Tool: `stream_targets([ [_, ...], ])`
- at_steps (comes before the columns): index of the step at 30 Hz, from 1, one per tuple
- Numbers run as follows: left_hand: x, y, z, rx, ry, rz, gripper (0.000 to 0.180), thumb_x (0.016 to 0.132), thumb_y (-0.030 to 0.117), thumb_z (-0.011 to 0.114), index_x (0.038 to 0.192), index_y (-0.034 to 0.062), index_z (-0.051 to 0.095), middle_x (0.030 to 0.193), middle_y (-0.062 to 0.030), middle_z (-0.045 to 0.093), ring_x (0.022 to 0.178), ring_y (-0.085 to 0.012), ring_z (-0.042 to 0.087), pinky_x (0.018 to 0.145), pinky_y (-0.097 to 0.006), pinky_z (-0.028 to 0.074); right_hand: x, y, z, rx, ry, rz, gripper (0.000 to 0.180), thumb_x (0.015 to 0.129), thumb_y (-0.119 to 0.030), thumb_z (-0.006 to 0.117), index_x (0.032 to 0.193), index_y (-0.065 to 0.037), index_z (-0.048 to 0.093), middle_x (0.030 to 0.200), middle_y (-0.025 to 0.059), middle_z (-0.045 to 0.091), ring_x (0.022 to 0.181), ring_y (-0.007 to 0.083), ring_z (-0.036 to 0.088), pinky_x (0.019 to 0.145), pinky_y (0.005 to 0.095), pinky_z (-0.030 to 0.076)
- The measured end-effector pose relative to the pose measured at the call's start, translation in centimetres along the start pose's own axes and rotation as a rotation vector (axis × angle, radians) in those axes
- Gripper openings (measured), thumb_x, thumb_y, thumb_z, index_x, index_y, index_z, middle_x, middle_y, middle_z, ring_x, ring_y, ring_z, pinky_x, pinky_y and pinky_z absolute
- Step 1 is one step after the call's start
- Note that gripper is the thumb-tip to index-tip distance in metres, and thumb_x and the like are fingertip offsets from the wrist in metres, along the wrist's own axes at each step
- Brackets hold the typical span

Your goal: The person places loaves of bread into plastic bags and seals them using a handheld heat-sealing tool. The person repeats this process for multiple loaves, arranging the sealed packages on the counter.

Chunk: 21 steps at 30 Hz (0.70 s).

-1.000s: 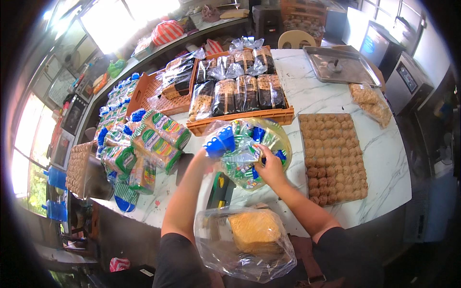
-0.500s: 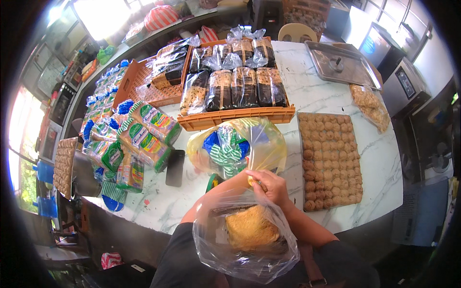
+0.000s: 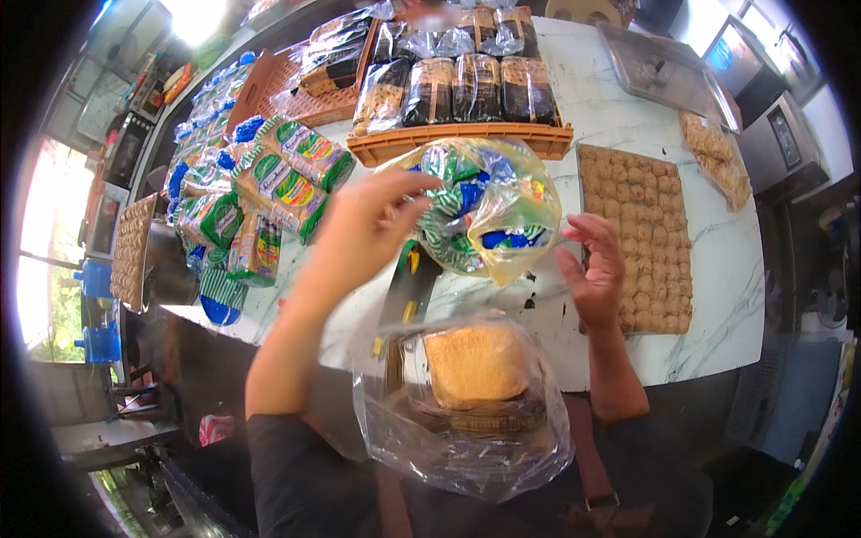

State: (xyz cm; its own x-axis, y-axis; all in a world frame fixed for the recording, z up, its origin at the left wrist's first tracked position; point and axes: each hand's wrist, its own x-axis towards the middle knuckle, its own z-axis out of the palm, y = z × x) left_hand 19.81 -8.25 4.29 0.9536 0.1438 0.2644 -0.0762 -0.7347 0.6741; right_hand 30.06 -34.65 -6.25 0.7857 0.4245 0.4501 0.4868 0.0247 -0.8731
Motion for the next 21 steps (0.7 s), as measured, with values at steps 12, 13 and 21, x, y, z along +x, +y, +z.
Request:
stream_targets([
  [12, -9.3, 13.6, -5.5, 0.538, -0.742, 0.201, 0.015, 0.072, 0.014, 0.072, 0.086, 0.0088, 0.071, 0.086, -0.0053, 0.064, 0.094, -0.0223, 0.061, 0.106, -0.049, 0.032, 1.4, -15.7, -4.4, -0.614, -1.279, -0.546, 0.017, 0.07, -0.008, 0.073, 0.086, -0.013, 0.068, 0.094, 0.0077, 0.064, 0.074, 0.026, 0.064, 0.076, 0.0361, 0.056],
  [13, -9.5, 13.9, -6.2, 0.566, -0.628, 0.251, 0.014, 0.072, 0.011, 0.07, 0.085, 0.0092, 0.071, 0.084, -0.0044, 0.063, 0.092, -0.0213, 0.061, 0.106, -0.049, 0.032, 1.9, -16.2, -5.0, -0.566, -1.167, -0.6, 0.018, 0.067, -0.008, 0.074, 0.084, -0.012, 0.067, 0.088, 0.007, 0.064, 0.073, 0.0266, 0.064, 0.079, 0.0375, 0.055],
  [21, -12.2, 14.9, -8.0, 0.795, -0.436, 0.238, 0.013, 0.07, 0.004, 0.063, 0.08, 0.0095, 0.07, 0.071, -0.0014, 0.059, 0.082, -0.0189, 0.059, 0.1, -0.04, 0.038, 0.5, -19.1, -6.0, -0.494, -0.974, -0.683, 0.025, 0.057, -0.005, 0.077, 0.078, -0.007, 0.063, 0.067, 0.0076, 0.057, 0.069, 0.03, 0.061, 0.092, 0.0425, 0.053],
])
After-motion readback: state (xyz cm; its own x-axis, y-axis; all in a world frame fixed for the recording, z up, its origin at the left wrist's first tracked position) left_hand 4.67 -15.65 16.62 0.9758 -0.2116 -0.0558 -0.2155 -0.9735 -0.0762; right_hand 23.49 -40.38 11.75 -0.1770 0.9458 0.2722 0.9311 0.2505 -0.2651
